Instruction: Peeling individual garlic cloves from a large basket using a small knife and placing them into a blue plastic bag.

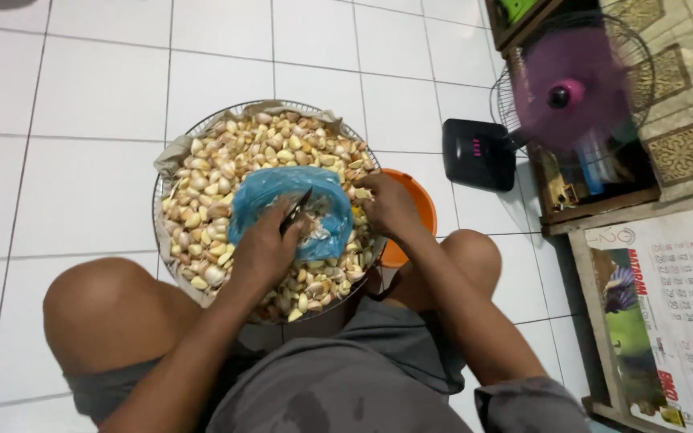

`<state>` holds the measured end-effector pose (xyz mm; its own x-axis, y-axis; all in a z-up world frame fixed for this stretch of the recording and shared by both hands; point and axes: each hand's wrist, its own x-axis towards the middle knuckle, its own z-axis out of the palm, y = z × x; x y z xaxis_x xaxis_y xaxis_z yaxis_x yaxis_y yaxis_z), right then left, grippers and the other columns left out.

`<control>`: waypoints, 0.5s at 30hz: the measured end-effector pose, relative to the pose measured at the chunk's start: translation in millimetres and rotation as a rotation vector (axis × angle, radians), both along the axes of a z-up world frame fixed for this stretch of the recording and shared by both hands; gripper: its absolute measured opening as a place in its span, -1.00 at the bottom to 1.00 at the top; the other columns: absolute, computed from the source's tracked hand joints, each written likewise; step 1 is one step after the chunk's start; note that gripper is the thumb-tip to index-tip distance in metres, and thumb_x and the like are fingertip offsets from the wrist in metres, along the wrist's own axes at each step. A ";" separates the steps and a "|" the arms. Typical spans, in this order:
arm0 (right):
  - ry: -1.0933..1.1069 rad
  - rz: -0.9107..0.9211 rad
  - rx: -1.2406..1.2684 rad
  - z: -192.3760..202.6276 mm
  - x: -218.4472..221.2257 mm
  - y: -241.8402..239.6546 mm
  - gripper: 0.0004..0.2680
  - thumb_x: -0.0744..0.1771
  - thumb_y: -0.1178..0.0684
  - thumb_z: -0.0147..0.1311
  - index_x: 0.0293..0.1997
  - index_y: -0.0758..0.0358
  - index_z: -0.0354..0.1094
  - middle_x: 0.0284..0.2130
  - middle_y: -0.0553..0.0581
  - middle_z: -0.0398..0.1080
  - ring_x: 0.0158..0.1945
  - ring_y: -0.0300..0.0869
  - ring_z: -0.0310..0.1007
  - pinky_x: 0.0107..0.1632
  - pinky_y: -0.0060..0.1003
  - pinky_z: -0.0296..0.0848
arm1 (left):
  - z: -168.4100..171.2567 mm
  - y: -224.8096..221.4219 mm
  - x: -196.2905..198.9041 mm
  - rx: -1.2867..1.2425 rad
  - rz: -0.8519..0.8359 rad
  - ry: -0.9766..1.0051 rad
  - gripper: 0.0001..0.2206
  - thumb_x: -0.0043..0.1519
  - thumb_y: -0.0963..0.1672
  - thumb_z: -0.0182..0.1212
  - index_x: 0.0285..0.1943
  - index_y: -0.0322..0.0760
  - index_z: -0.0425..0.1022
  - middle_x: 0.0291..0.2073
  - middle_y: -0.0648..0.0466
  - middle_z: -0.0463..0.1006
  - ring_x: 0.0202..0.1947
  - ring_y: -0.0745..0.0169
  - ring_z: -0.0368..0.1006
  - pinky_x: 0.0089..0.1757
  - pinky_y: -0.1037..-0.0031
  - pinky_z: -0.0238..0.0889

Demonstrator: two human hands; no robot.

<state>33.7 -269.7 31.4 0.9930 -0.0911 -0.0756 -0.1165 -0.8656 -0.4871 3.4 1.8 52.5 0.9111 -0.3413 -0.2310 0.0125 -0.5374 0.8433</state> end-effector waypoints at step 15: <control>-0.004 0.078 -0.194 -73.3 15.8 -13.7 -0.84 0.28 0.07 0.17 -0.09 0.17 0.49 -0.25 0.23 0.42 -0.11 0.21 0.54 -0.08 0.03 0.57 | -38.5 8.6 26.2 0.402 -0.369 -0.268 -0.67 0.44 -0.06 -0.05 0.40 -0.01 0.33 0.09 -0.16 0.44 -0.14 -0.33 0.67 -0.18 -0.16 0.60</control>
